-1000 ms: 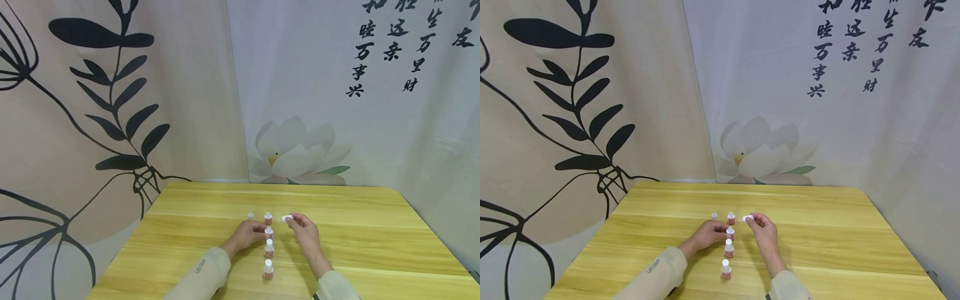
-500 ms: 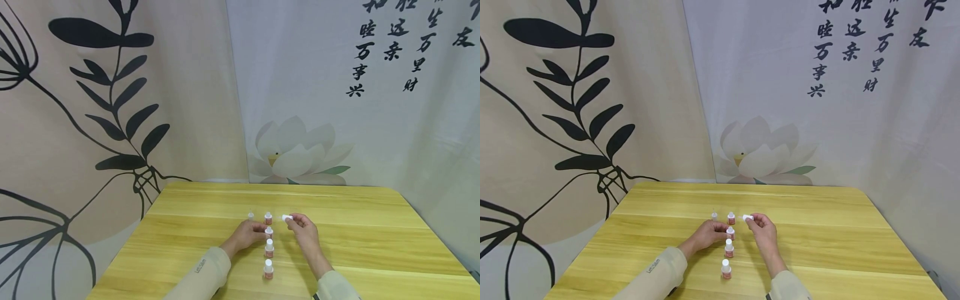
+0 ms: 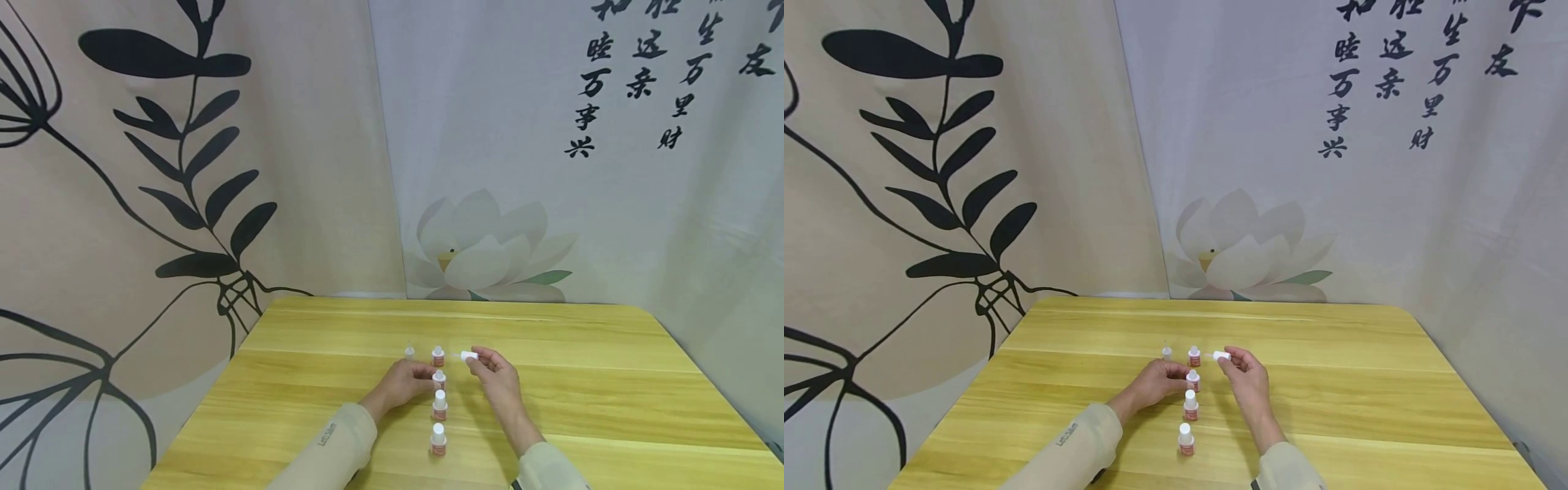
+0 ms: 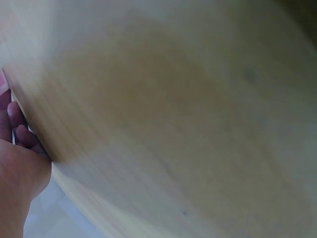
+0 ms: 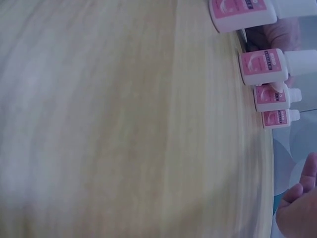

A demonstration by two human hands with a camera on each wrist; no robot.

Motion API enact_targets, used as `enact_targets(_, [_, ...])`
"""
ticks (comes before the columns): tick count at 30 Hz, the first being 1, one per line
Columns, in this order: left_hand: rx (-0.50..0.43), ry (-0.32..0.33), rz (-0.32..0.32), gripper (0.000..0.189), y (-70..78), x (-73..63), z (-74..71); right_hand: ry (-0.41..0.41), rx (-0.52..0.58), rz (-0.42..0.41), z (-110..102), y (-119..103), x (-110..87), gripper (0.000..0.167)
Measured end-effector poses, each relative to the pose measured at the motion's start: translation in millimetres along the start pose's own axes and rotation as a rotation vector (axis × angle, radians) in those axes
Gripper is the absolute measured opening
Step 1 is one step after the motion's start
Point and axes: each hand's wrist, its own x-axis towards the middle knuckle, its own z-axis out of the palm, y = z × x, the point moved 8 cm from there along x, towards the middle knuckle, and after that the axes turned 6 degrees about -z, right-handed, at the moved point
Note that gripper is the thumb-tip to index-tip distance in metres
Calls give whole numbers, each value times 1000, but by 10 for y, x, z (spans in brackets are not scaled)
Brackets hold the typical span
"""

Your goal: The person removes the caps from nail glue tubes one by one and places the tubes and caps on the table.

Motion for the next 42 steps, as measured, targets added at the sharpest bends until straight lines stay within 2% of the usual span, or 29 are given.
enact_targets(24, [18,5,4,8,-15,3,-10,-1,-7,12,8,-2,-1,28])
enact_targets(34, [3,1,17,7,-2,3,-1,-11,-20,-3,15,-27,-12,36])
enact_targets(42, [-3,2,22,6,1,-1,-1,-26,-45,-5,18,-10,-7,35])
